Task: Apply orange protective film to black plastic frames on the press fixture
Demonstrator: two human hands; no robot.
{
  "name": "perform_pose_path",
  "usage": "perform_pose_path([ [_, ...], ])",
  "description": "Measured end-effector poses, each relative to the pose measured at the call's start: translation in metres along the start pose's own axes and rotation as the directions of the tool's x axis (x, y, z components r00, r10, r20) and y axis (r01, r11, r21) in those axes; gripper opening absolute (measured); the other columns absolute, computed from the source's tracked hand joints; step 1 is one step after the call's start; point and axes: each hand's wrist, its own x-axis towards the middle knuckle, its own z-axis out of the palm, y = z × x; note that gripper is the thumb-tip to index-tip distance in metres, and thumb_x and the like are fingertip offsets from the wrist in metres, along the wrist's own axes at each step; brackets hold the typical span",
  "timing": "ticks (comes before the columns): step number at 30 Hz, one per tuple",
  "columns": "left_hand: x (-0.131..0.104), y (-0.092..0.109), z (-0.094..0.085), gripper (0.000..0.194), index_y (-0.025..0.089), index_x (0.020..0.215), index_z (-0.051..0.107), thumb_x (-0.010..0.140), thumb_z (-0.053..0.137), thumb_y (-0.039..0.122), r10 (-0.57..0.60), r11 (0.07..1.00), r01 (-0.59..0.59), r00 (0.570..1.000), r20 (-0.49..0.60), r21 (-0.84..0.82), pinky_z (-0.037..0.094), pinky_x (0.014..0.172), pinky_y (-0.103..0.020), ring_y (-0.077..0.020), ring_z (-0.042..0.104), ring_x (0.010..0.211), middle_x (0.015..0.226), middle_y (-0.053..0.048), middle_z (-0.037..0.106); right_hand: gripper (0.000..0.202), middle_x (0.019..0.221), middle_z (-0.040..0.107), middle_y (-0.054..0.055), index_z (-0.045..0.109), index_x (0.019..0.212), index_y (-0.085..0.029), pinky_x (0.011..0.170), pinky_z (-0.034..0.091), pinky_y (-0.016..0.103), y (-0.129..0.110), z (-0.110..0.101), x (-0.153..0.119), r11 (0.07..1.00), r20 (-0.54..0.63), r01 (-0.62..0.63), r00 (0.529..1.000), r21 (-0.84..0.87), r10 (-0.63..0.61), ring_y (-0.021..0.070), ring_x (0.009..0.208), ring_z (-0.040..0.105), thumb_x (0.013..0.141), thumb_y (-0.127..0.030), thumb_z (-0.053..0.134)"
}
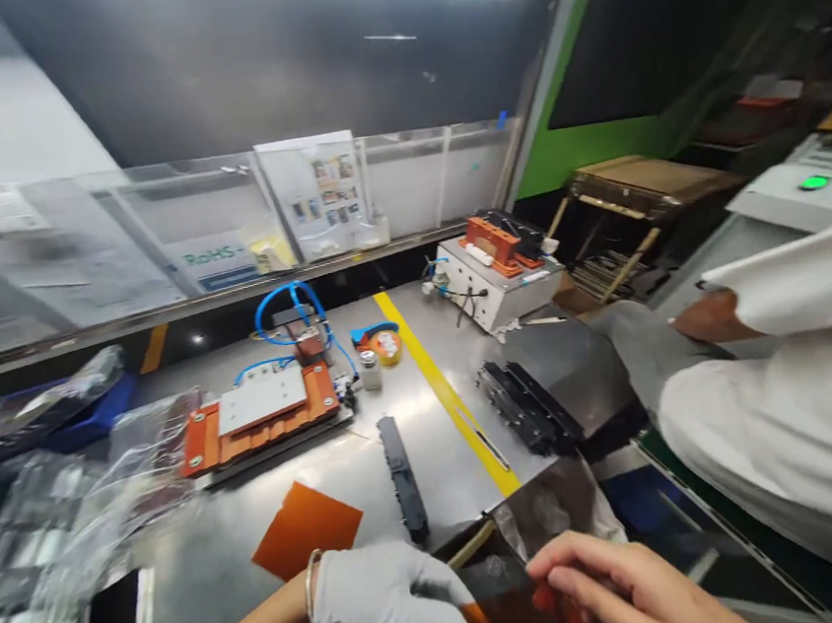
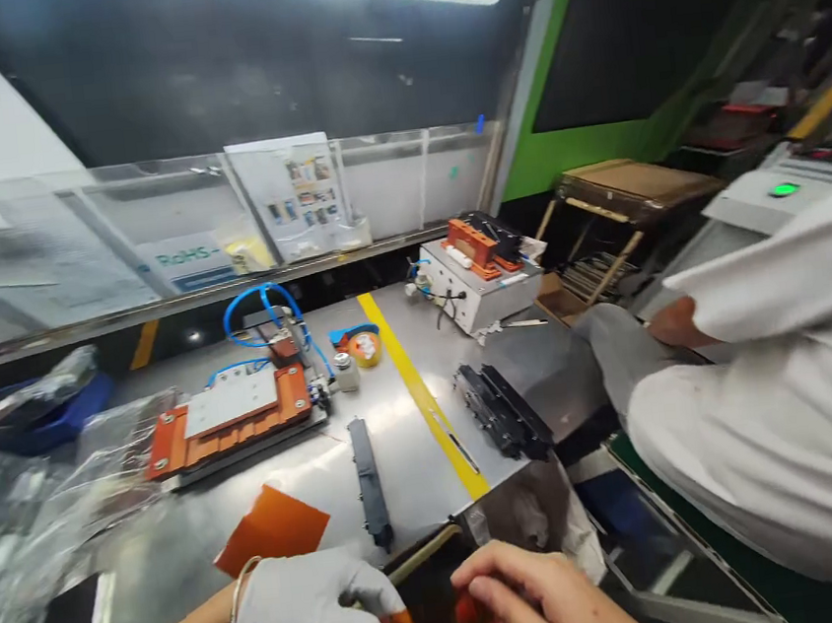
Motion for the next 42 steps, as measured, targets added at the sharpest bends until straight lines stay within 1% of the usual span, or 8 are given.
perform_pose_path([
  [5,-0.104,-0.073,-0.027,0.048,0.017,0.118,0.064,0.072,0.071,0.031,-0.046,0.916,-0.108,0.928,-0.369,-0.387,0.049,0.081,-0.026,-0.0198,0.064,0.095,0.108,-0.006,0.068,0.048,0.091,0.068,0.005,0.063,0.106,-0.023,0.080,0.049,0.024,-0.056,0.037,0.077,0.993,0.072,0.100,0.993,-0.068,-0.095,0.0192,0.085,0.066,0.091,-0.060,0.038],
  [10,-0.161,-0.134,-0.039,0.043,0.010,0.107,0.067,0.069,0.074,0.029,-0.184,0.778,-0.227,0.810,-0.557,-0.586,0.049,0.076,-0.027,-0.0153,0.065,0.075,0.091,-0.010,0.070,0.049,0.111,0.065,0.008,0.062,0.111,-0.024,0.082,0.050,0.024,-0.104,0.081,0.145,0.994,0.155,0.074,0.986,-0.083,-0.061,0.0214,0.097,0.064,0.090,-0.061,0.040],
  [18,-0.197,-0.171,-0.063,0.049,0.023,0.134,0.051,0.095,0.043,0.049,-0.021,0.897,-0.355,0.561,-0.827,-0.264,0.028,0.113,-0.035,-0.0196,0.039,0.132,0.143,-0.008,0.043,0.044,0.093,0.065,0.005,0.063,0.103,-0.020,0.077,0.048,0.023,-0.174,0.150,0.205,0.999,0.359,0.024,0.933,-0.035,-0.010,0.0165,0.085,0.061,0.090,-0.058,0.044],
  [22,-0.196,-0.159,-0.084,0.057,0.024,0.134,0.055,0.099,0.019,0.052,0.275,0.918,-0.393,0.719,-0.638,-0.046,0.020,0.116,-0.032,-0.0189,0.038,0.134,0.142,-0.003,0.046,0.043,0.098,0.066,0.005,0.065,0.100,-0.019,0.080,0.046,0.024,-0.200,0.167,0.222,0.975,0.487,0.111,0.874,-0.193,-0.003,0.0184,0.091,0.060,0.091,-0.056,0.044],
  [25,-0.195,-0.165,-0.089,0.073,0.018,0.111,0.071,0.098,0.011,0.058,0.209,0.912,-0.363,0.810,-0.547,-0.189,0.035,0.106,-0.031,-0.0202,0.058,0.111,0.115,-0.007,0.066,0.043,0.093,0.066,0.005,0.062,0.101,-0.019,0.080,0.046,0.026,-0.198,0.161,0.236,0.978,0.418,0.128,0.907,-0.166,-0.048,0.0173,0.086,0.062,0.093,-0.054,0.040],
  [31,-0.193,-0.208,-0.075,0.048,0.011,0.105,0.066,0.066,0.077,0.036,-0.095,0.607,-0.431,0.795,-0.599,-0.668,0.049,0.084,-0.037,-0.0231,0.066,0.087,0.096,-0.012,0.068,0.045,0.088,0.063,0.005,0.059,0.102,-0.019,0.077,0.047,0.027,-0.168,0.136,0.256,0.997,0.330,0.001,0.944,-0.074,0.024,0.0175,0.081,0.063,0.090,-0.059,0.043],
  [35,-0.187,-0.220,-0.070,0.039,0.010,0.099,0.067,0.065,0.078,0.024,-0.133,0.469,-0.513,0.764,-0.632,-0.719,0.049,0.074,-0.029,-0.0158,0.064,0.075,0.089,-0.009,0.066,0.045,0.081,0.063,0.004,0.061,0.102,-0.020,0.076,0.048,0.026,-0.157,0.132,0.264,1.000,0.320,-0.016,0.947,-0.027,0.024,0.0172,0.080,0.061,0.088,-0.060,0.046],
  [42,-0.190,-0.222,-0.075,0.058,0.006,0.103,0.068,0.068,0.075,0.051,-0.268,0.467,-0.480,0.723,-0.637,-0.743,0.049,0.071,-0.027,-0.0177,0.064,0.076,0.095,-0.016,0.066,0.039,0.083,0.063,0.003,0.064,0.104,-0.020,0.078,0.049,0.027,-0.134,0.130,0.278,0.987,0.357,-0.077,0.934,0.142,0.022,0.0167,0.080,0.063,0.089,-0.053,0.050],
])
